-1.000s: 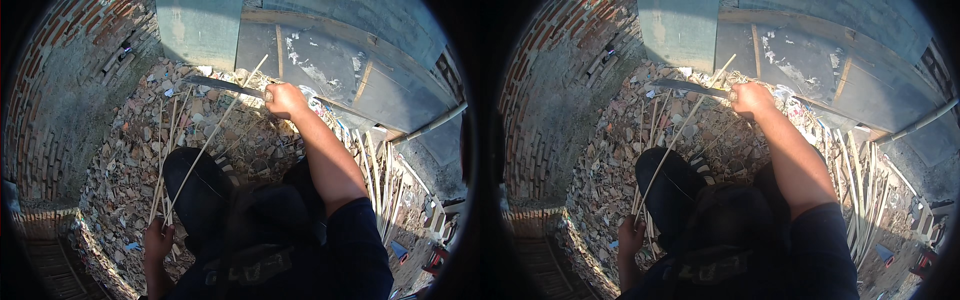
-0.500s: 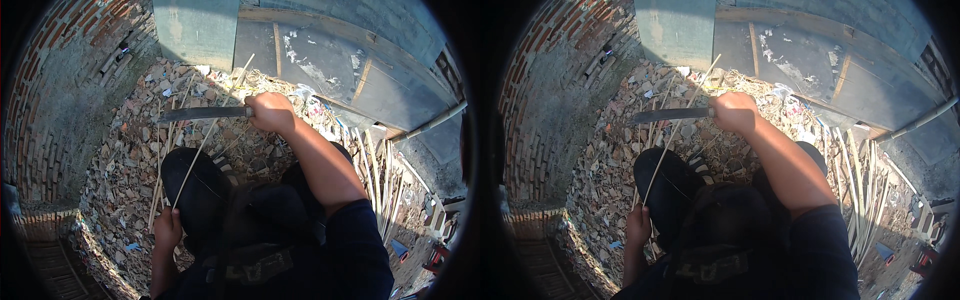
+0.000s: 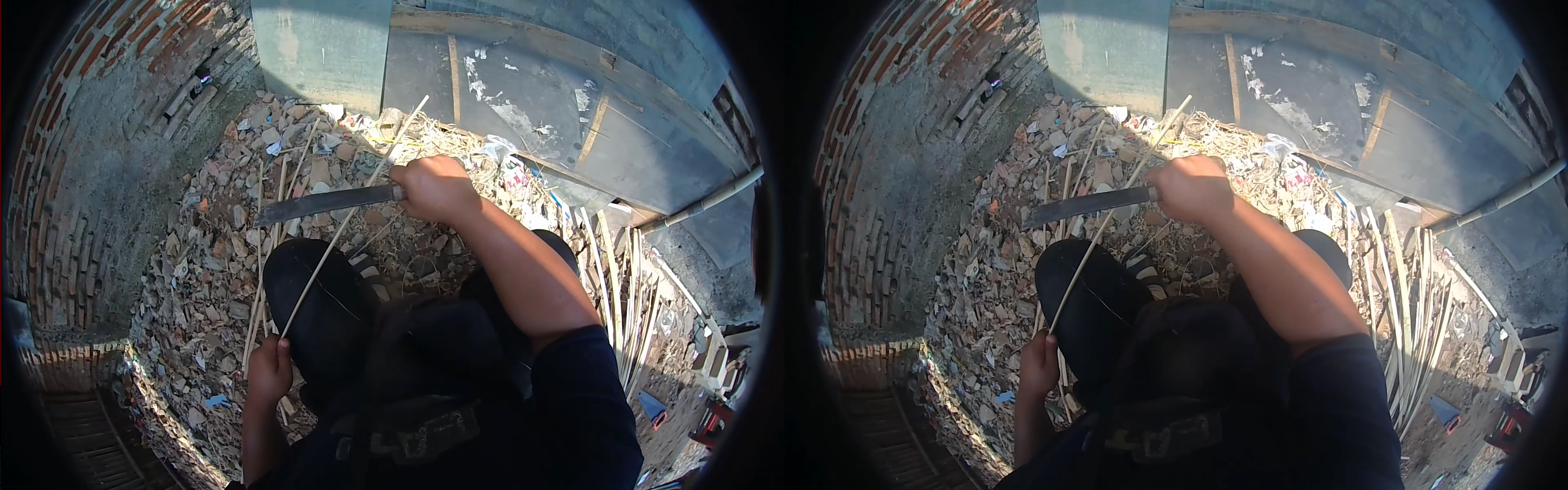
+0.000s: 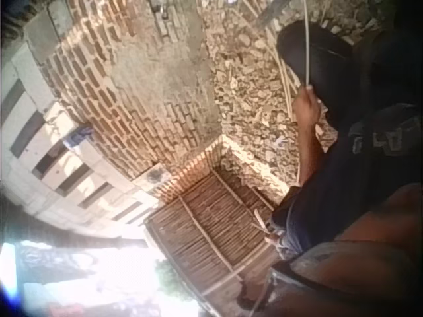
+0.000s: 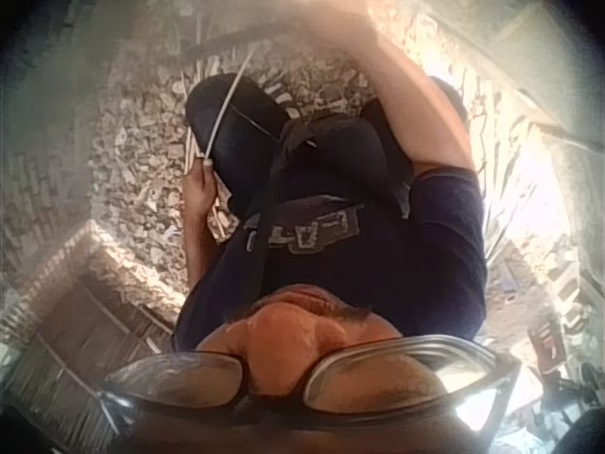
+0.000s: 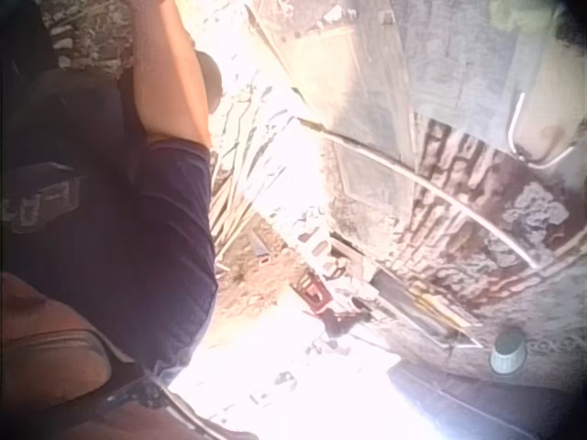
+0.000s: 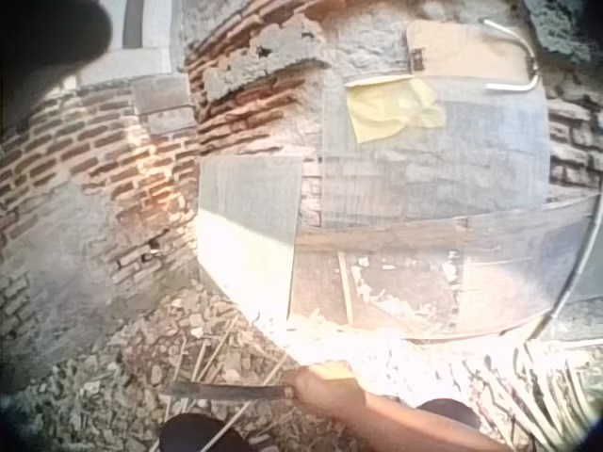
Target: The person shapes bamboo sticks by scraping and shaving them along their length using a knife.
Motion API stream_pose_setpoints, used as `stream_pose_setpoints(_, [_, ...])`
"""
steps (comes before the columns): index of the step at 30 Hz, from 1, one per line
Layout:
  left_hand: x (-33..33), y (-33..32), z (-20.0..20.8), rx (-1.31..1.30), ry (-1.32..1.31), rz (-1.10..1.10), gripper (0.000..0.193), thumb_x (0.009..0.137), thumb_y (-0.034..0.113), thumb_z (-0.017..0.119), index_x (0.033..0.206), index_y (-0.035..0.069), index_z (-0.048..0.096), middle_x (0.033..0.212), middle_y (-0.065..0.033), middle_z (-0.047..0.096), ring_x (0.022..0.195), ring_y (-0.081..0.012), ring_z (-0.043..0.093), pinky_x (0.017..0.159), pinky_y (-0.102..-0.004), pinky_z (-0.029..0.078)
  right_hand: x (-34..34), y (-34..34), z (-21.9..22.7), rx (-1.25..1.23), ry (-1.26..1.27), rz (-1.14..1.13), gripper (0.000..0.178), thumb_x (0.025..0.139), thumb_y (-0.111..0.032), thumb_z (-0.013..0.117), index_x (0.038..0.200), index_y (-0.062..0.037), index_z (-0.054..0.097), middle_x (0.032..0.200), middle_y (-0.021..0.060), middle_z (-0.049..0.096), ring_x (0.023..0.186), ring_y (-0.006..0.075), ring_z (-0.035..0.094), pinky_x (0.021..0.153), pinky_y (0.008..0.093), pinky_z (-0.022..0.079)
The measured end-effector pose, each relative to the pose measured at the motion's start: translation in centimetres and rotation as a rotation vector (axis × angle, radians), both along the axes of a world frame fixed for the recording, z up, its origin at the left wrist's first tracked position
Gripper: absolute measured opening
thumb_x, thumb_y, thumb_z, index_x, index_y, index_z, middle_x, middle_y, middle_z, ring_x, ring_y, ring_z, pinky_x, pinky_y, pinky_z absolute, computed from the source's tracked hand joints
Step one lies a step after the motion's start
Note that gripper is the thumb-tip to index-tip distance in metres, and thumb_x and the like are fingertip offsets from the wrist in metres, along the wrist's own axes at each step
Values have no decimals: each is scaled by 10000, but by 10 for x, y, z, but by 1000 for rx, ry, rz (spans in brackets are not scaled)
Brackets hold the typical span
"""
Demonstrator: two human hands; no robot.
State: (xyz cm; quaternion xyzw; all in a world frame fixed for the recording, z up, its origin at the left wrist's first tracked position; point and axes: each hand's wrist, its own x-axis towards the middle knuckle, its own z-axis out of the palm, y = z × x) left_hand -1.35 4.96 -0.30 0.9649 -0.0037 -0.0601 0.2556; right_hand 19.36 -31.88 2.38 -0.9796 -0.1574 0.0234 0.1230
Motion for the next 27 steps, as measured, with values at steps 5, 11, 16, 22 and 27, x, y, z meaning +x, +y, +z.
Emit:
stream_pose_setpoints(5, [-12,11,2,24,16,-5,359,1062,265,466,830,3,540,647,-224,572,629,-447,604,569,-495,434,23,-36,-14,2,13,-93,215,849,-233,660,1032,-129,708,929,146,732,923,336,718,812,461,577])
stream_pose_setpoints(11, [-12,15,3,15,38,10,370,1065,272,456,826,5,548,641,-216,567,612,-432,598,576,-488,443,30,-45,-12,33,11,-244,235,843,-201,641,1055,-127,711,992,175,728,978,353,707,859,466,575])
stream_pose_setpoints(16, [-11,10,3,-1,23,16,411,1071,303,443,809,-2,530,618,-207,553,587,-411,592,560,-475,434,6,-13,-5,85,-12,45,252,776,-191,695,1013,-104,685,879,205,707,885,393,694,811,497,555])
stream_pose_setpoints(22, [-29,37,-5,-42,2,11,407,1066,318,448,812,10,524,595,-202,539,565,-429,574,549,-488,421,32,-60,-10,72,-22,-226,288,792,-204,672,1063,-108,699,952,191,722,943,382,699,859,478,561])
stream_pose_setpoints(27, [-25,43,-11,-53,45,11,416,1069,317,441,804,7,520,613,-218,543,585,-430,572,562,-496,423,31,-52,-19,117,-62,-281,275,781,-188,686,1039,-92,670,941,182,722,931,392,697,840,494,557])
